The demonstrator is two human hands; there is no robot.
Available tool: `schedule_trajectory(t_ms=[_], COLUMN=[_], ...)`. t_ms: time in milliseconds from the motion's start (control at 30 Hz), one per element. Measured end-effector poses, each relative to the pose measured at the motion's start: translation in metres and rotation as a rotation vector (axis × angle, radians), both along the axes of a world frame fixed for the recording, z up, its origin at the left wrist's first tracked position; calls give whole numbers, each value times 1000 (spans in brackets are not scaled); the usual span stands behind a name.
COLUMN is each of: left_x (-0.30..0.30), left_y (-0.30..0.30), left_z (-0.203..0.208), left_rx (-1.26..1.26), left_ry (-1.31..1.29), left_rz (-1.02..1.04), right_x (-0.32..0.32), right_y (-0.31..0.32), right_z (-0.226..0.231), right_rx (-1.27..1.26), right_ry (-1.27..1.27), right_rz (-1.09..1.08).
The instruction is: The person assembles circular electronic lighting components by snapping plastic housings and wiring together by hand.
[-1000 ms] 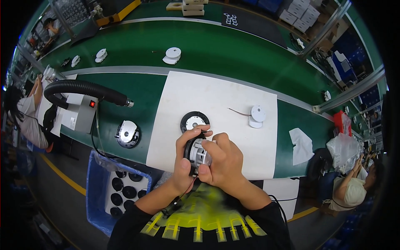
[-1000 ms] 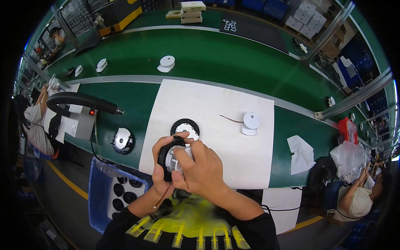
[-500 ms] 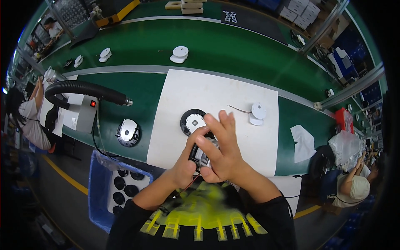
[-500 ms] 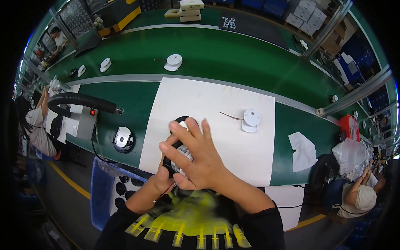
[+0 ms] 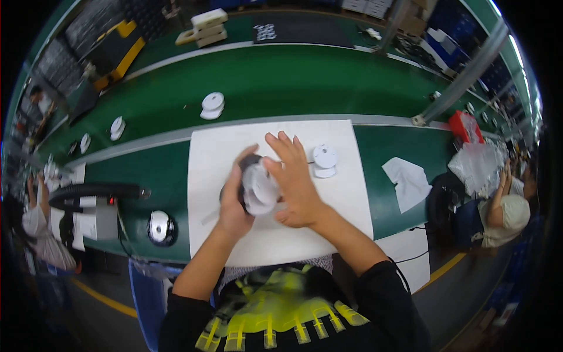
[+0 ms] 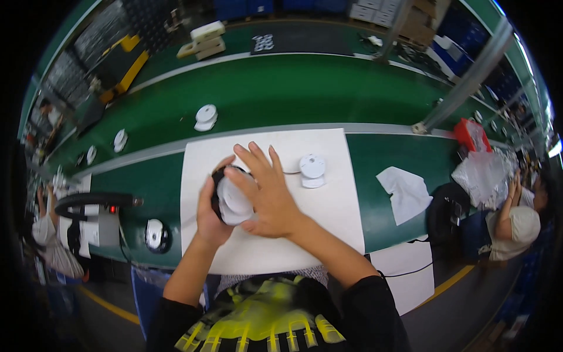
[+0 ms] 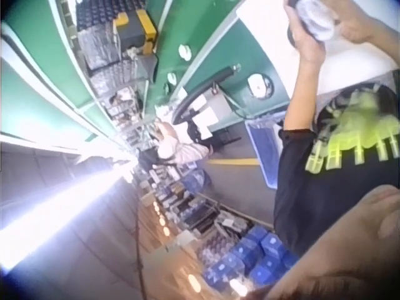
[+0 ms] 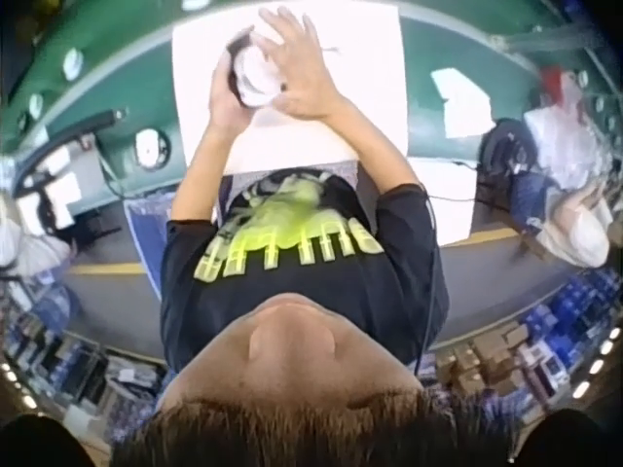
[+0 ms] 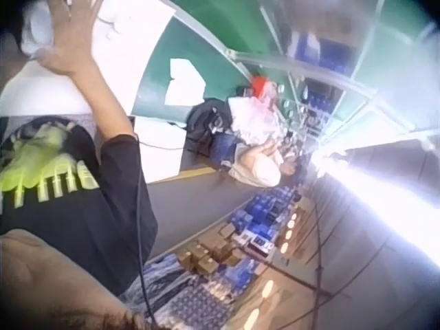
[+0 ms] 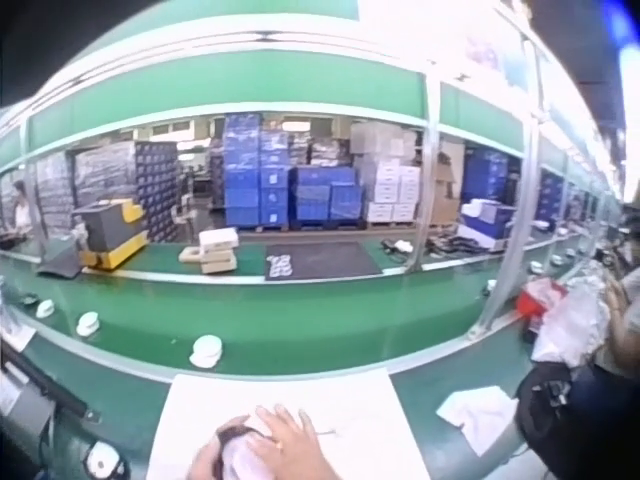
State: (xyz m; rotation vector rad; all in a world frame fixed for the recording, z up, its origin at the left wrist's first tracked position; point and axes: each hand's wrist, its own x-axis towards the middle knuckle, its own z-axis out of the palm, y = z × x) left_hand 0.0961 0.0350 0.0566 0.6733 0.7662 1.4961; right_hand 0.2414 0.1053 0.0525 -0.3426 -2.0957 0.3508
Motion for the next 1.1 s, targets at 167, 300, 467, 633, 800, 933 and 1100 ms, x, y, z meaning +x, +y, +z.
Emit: schedule_trajectory(t_ms=[167,300,467,633,800,933,1100], left_x=[-6,16,8,15,5,10,3], left_y=[127,214,271,271,228,178,125], left_z=[-7,-37,-80,-68,-58,-46,-41], left_rx=[-338,-442,-252,-422,-401,-177,-116], left_ry=[-765,-893,-736,-692,-351,281,820], left_rz=[-276,-143,6,29,168,96,86], right_x=[79,96,86,88,90,93,97], right_y=[84,102,81,87,92,112,108], right_z=[-37,-92,-76,-76,-75,-92,-80], right_rx=[-400,-537,-506,-553,-716,-691,-829], right_ry=[403,477,380,482,611,805,829], right_rz=[-173,-521,-457,-458,-477,-496,-382])
